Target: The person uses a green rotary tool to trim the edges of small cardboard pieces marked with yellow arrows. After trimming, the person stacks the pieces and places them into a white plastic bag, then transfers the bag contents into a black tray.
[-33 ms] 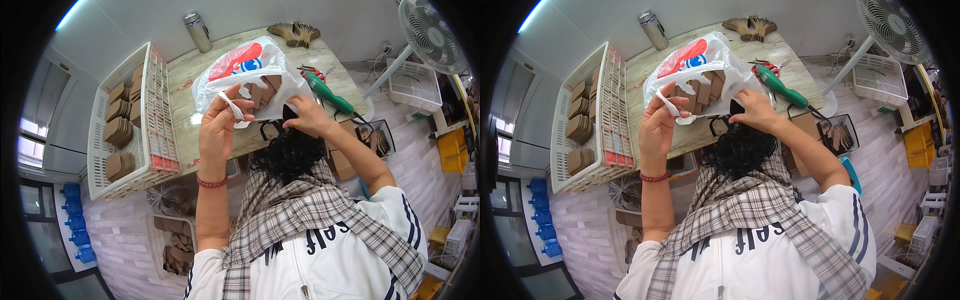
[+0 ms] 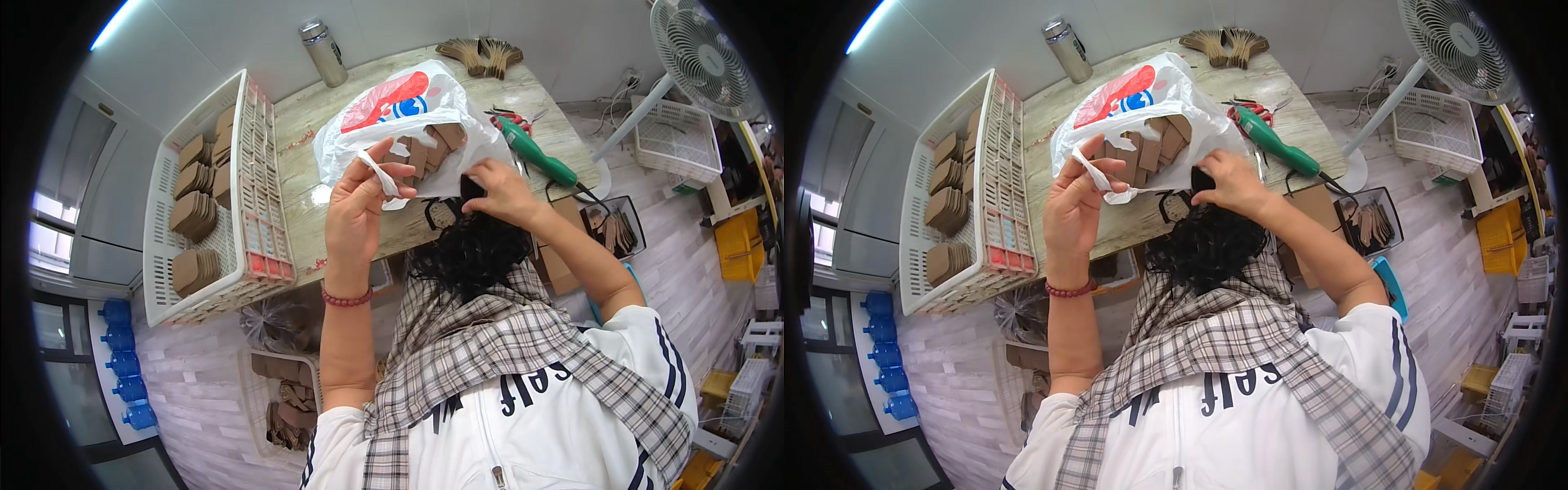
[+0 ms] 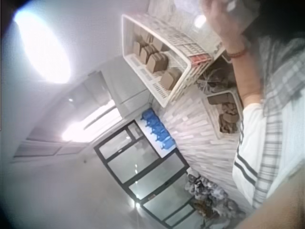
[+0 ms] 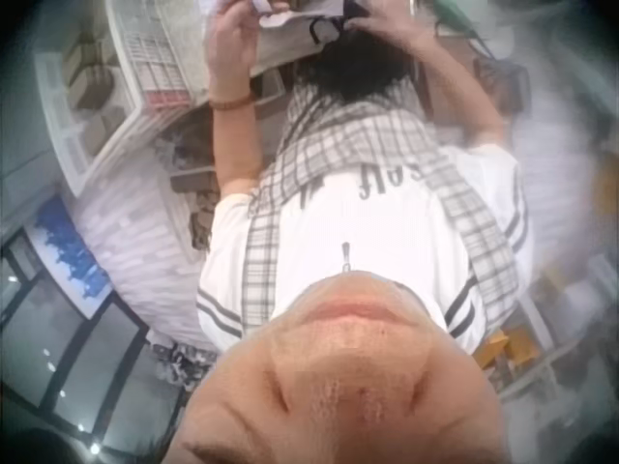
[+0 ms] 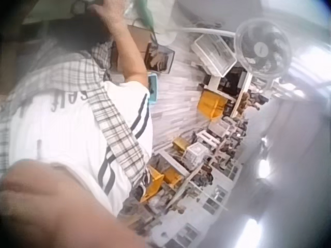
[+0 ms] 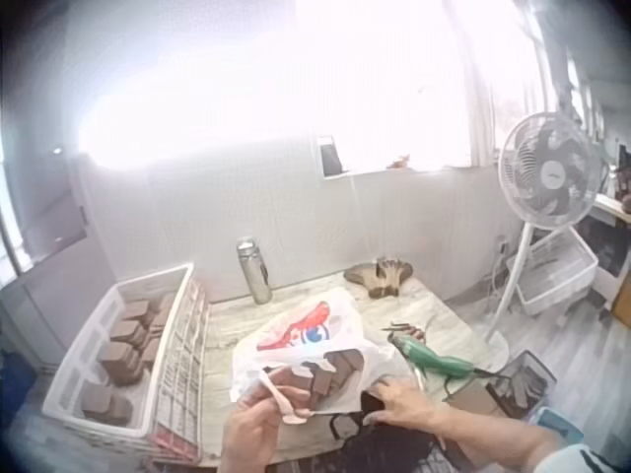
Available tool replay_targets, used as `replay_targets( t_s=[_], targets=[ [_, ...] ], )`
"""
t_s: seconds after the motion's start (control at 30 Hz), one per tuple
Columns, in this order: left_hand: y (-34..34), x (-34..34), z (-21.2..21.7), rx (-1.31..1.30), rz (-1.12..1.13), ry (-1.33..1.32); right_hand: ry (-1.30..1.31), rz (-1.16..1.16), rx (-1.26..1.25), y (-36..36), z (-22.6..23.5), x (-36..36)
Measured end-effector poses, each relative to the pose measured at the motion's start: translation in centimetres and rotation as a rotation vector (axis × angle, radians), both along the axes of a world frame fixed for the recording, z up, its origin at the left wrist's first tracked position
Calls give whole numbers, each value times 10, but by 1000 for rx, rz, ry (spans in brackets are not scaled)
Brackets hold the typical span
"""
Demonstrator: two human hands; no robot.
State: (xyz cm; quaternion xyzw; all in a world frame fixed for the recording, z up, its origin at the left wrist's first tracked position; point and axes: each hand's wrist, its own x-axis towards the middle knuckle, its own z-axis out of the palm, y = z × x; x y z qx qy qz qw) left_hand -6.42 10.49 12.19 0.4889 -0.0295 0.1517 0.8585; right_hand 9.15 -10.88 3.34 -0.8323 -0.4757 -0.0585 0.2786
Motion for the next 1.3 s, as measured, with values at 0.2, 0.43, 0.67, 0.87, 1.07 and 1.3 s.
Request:
replay_targets(
  t_s=[0.2, 0.43, 0.67, 0.87, 1.07, 1.3],
  targets=[
    [-4, -9, 5, 163, 40, 77, 549, -105, 37, 12, -16, 1],
    [-17, -13, 0, 178, 26, 86, 1150, -103, 406, 120, 43, 34],
    [-15, -20, -5, 86, 32, 83, 406, -80, 628, 110, 35, 3],
    [-34, -20, -15, 28, -19, 118, 209, -398, 944, 17, 14, -26],
    [-50, -13, -20, 46, -30, 218, 68, -145, 821, -34, 51, -67],
    [-70, 11, -32, 21, 48, 338, 117, -18, 487, -9, 15, 6]
  ],
)
